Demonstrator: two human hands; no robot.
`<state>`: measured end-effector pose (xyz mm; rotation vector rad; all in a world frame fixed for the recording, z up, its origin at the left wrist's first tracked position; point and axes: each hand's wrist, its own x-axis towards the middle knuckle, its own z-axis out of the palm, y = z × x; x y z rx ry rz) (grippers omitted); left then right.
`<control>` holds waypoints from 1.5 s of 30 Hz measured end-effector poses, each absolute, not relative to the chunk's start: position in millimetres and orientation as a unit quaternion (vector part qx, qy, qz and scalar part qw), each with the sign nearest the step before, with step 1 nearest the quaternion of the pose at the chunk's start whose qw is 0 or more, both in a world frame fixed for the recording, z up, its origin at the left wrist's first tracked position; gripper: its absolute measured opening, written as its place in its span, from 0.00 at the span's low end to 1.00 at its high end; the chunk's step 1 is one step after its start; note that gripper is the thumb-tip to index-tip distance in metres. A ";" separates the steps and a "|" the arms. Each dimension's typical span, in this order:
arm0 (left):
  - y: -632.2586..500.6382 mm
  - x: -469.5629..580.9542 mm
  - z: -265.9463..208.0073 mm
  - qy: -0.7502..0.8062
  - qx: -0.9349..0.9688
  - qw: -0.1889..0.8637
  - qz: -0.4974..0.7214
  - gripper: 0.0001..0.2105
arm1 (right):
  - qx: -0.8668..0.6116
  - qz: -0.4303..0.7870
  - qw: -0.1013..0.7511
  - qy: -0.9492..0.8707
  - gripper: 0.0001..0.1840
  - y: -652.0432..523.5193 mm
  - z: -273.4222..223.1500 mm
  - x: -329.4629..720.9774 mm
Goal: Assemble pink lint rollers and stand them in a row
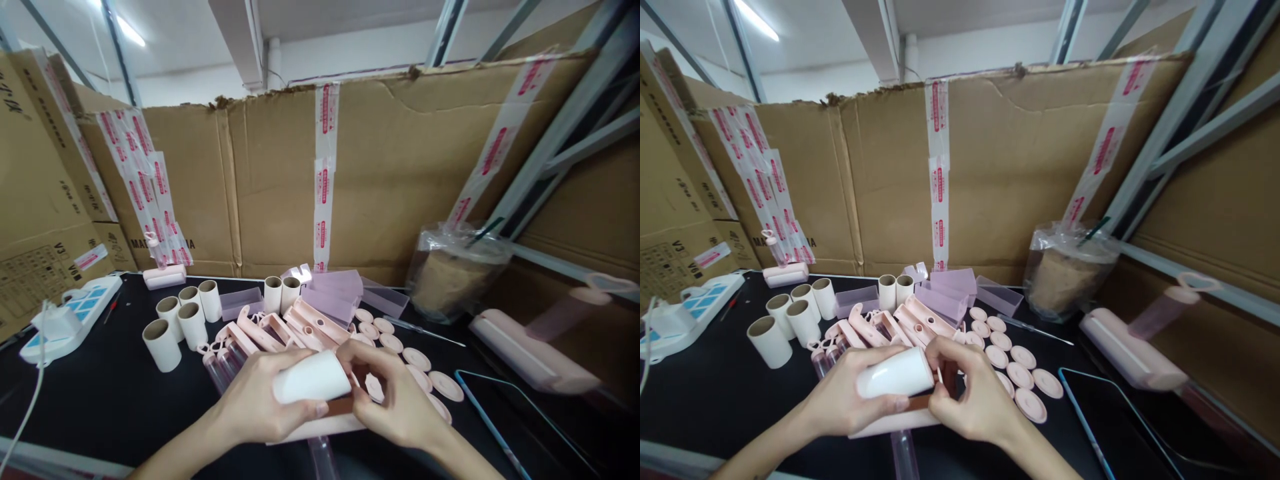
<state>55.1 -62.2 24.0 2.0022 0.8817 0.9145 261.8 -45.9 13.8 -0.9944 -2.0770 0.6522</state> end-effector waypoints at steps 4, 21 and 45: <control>-64.6 56.9 21.9 0.362 0.766 0.379 0.372 0.19 | -0.407 0.227 0.357 -0.810 0.11 -45.4 14.5 263.1; -51.4 38.8 17.4 0.403 0.516 0.354 0.668 0.19 | -0.549 0.230 0.231 -0.769 0.10 -44.4 27.6 281.5; -39.6 49.2 8.5 0.388 0.605 0.475 0.508 0.21 | -0.590 0.030 0.243 -0.769 0.06 -20.0 -33.4 262.7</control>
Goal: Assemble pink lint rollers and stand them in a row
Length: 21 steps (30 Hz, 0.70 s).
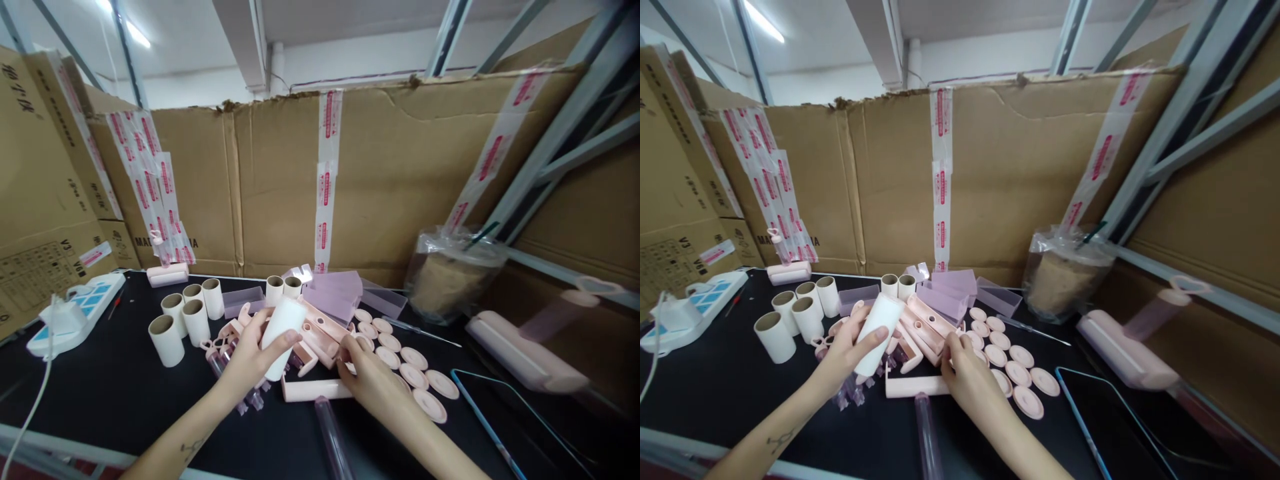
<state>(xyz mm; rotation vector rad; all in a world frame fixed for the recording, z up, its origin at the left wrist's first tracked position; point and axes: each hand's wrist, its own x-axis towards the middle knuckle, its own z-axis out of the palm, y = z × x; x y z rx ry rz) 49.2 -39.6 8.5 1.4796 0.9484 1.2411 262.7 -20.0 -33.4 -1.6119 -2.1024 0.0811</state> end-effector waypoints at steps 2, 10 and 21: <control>-35.0 49.9 6.4 0.388 0.616 0.469 0.501 0.21 | -0.592 0.026 0.245 -0.768 0.05 -15.9 -34.7 261.8; -28.1 43.9 4.5 0.441 0.691 0.331 0.467 0.21 | -0.601 -0.004 0.273 -0.751 0.11 -21.8 -22.8 269.8; -25.4 41.9 -7.7 0.435 0.819 -0.004 0.374 0.22 | -0.416 0.281 0.397 -0.768 0.22 -26.5 10.5 253.7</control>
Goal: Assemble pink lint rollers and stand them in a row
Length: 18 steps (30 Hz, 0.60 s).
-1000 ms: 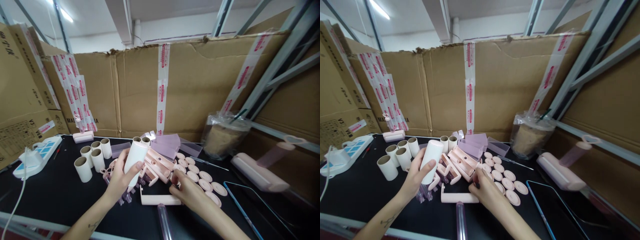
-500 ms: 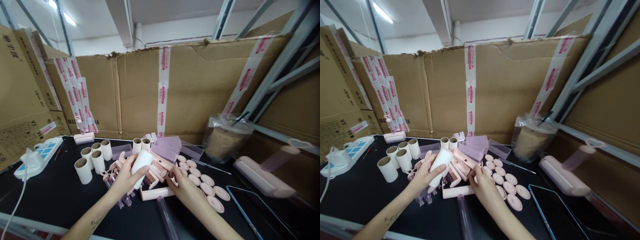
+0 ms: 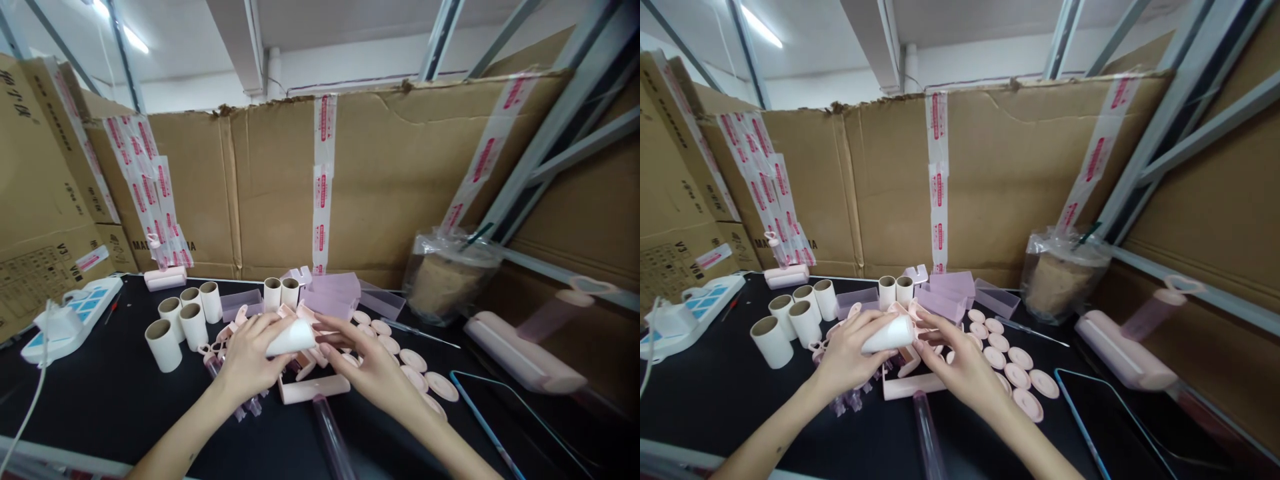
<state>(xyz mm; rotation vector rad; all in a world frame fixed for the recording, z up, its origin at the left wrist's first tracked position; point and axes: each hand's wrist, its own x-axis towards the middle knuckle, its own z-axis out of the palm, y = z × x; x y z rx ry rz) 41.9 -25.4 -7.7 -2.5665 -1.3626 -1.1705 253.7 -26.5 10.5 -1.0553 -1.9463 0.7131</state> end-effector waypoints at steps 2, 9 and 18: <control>-23.9 42.3 -11.2 -0.414 -0.838 0.026 -0.353 0.21 | -0.414 0.274 0.399 -0.771 0.19 -26.6 2.3 252.8; -21.0 44.3 -19.7 -0.336 -0.880 0.077 -0.326 0.22 | -0.406 0.254 0.422 -0.770 0.16 -30.6 -10.7 254.1; -23.0 46.5 -21.1 -0.303 -0.896 0.085 -0.313 0.22 | -0.392 0.213 0.409 -0.796 0.13 -30.0 -9.5 256.9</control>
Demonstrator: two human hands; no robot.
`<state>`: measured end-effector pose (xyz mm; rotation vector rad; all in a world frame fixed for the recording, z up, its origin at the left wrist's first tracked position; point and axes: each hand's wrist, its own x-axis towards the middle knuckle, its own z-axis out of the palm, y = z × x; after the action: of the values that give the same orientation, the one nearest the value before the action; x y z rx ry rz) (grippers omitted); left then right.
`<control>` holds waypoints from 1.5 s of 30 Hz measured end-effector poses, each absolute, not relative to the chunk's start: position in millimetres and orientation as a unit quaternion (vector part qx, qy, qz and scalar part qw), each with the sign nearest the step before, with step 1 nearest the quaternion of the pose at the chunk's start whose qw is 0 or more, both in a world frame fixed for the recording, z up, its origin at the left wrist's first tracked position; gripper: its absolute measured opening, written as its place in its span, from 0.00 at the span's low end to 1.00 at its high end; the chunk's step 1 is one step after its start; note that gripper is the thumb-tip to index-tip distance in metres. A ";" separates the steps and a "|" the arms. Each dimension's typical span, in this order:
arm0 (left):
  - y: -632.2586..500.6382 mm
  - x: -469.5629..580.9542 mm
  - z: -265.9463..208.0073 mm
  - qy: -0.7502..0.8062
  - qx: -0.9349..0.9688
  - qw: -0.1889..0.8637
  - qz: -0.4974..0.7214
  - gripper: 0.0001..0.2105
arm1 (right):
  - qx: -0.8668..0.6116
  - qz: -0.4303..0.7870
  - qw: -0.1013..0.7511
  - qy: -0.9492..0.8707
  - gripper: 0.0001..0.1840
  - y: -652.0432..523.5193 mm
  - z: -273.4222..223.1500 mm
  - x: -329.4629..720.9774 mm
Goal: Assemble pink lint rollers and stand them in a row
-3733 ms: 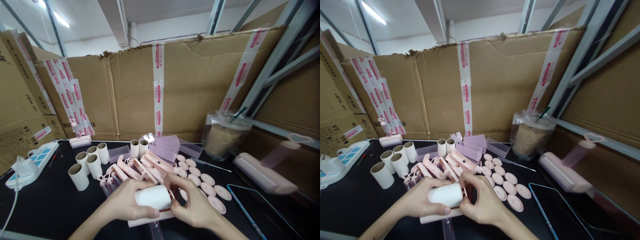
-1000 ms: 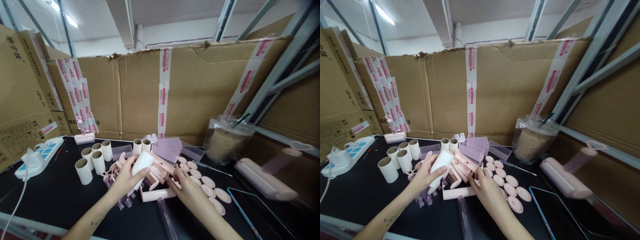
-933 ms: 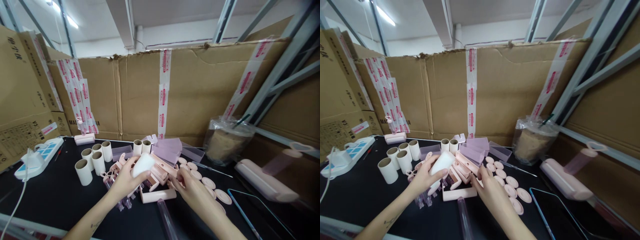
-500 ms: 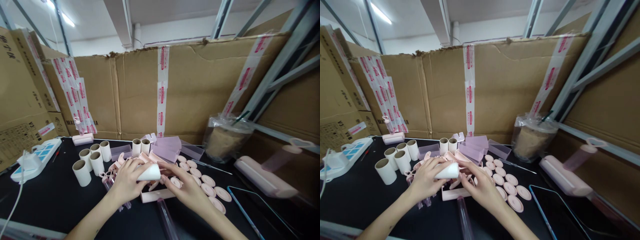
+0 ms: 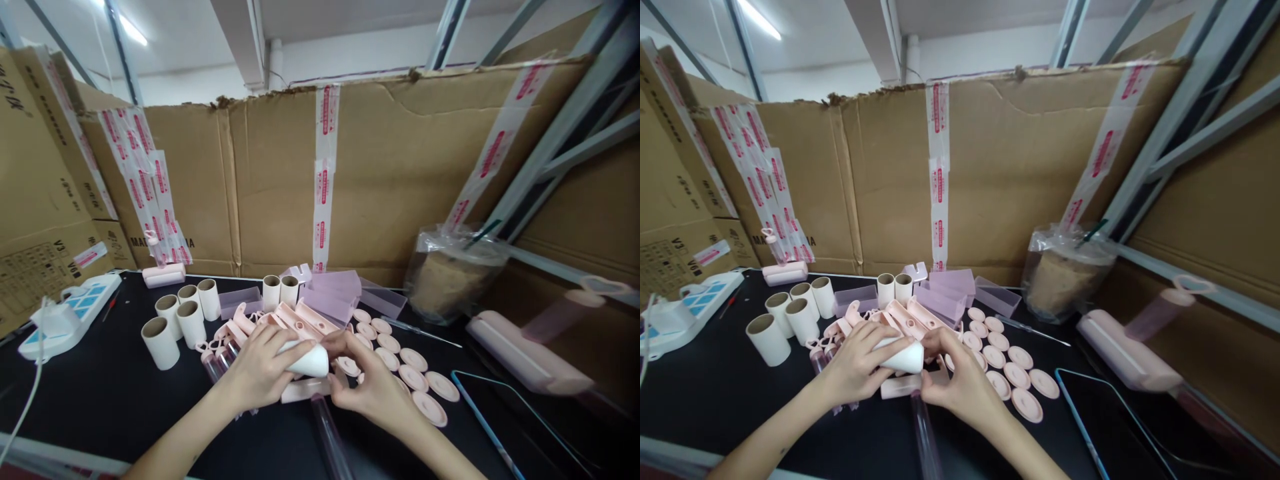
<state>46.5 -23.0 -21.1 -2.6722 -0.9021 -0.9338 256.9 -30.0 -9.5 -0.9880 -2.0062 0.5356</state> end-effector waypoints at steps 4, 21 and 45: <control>-24.0 46.5 -19.5 -0.304 -0.897 0.076 -0.311 0.22 | -0.402 0.226 0.410 -0.786 0.17 -33.8 -11.5 256.6; -26.0 43.3 -14.4 -0.405 -0.808 0.034 -0.427 0.23 | -0.719 -0.003 0.158 -0.677 0.08 9.3 2.7 331.1; -32.6 55.6 -6.1 -0.229 -0.349 -0.631 -0.654 0.22 | -0.332 0.480 0.474 -0.660 0.18 -33.7 -6.9 239.2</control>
<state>55.6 -32.6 -6.1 -2.0279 -1.3302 -3.7984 239.2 -33.7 -6.9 -0.8130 -1.6139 1.1736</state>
